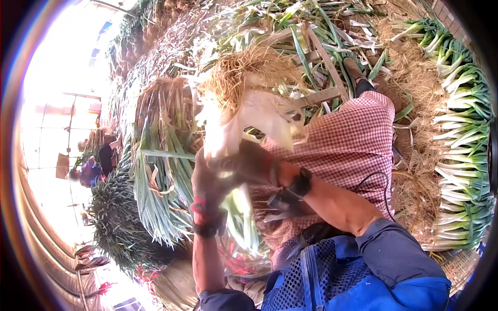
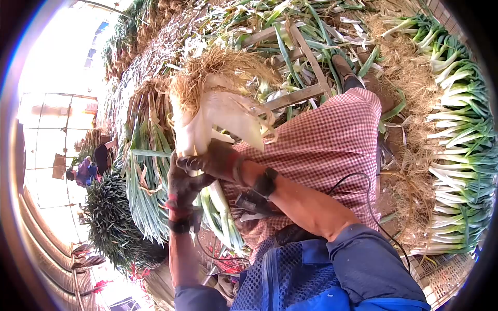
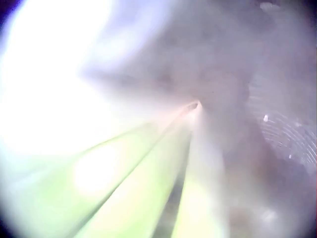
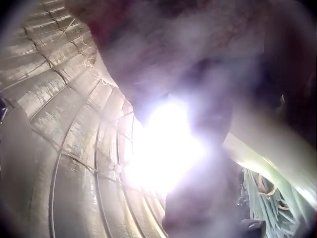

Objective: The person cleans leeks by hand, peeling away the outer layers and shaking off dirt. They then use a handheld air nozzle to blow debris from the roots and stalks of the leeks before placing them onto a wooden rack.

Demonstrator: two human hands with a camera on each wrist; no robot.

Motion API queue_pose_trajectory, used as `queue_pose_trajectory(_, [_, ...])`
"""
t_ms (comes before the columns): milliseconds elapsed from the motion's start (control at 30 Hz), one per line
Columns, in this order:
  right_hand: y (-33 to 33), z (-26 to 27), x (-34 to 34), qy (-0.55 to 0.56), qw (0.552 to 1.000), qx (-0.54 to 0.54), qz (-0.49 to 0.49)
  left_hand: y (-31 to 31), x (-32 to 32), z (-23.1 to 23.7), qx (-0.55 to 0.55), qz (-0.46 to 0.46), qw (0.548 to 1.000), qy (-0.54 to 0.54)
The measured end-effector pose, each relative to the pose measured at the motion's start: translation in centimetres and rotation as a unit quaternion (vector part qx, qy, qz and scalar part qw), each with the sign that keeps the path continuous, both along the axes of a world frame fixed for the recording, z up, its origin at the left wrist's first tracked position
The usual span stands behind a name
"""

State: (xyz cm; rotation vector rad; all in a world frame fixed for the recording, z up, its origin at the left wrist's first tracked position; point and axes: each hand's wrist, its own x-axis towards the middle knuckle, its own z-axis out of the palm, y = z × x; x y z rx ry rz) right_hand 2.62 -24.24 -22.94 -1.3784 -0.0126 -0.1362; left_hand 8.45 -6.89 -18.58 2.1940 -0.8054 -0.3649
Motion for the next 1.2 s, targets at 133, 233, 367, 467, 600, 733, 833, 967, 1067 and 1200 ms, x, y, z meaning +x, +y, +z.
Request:
queue_pose_trajectory(133, [-1.6,-2.6,2.0,-0.035,0.990,-0.130,0.034,-1.4,1.2,-1.4,-0.118,0.004,0.981,0.157])
queue_pose_trajectory(233, [-4.8,-1.4,-1.1,0.005,0.967,-0.254,0.036,-2.2,0.1,-1.0,-0.151,0.071,0.947,0.274])
queue_pose_trajectory(367, [-11.4,2.4,-5.1,0.120,0.968,-0.212,-0.057,-1.5,0.0,-2.1,-0.055,0.105,0.983,0.144])
queue_pose_trajectory(467, [-13.1,1.1,-3.3,0.131,0.929,-0.282,-0.202,-1.6,-0.5,-2.3,-0.037,0.120,0.985,0.120])
queue_pose_trajectory(600, [-11.4,-2.3,1.0,0.145,0.937,-0.290,-0.128,-2.3,-1.2,-2.6,-0.088,0.134,0.980,0.116])
queue_pose_trajectory(733, [-22.2,-4.5,4.0,-0.010,0.829,-0.461,-0.315,-1.6,-1.6,-3.5,-0.014,0.137,0.990,0.013])
queue_pose_trajectory(833, [-33.5,-2.5,3.6,0.174,0.784,-0.462,-0.376,-1.6,-1.4,-3.8,0.051,0.135,0.980,-0.141])
queue_pose_trajectory(967, [-26.7,4.9,-0.4,0.037,0.914,-0.304,-0.265,-1.9,-1.0,-3.4,0.092,0.133,0.972,-0.172])
queue_pose_trajectory(1067, [-16.0,6.3,-1.4,-0.159,0.839,-0.501,-0.143,-2.4,-1.3,-3.0,0.083,0.132,0.965,-0.212])
queue_pose_trajectory(1200, [-9.8,6.3,-1.5,-0.072,0.775,-0.620,-0.096,-3.6,-1.8,-1.5,0.110,0.147,0.966,-0.184])
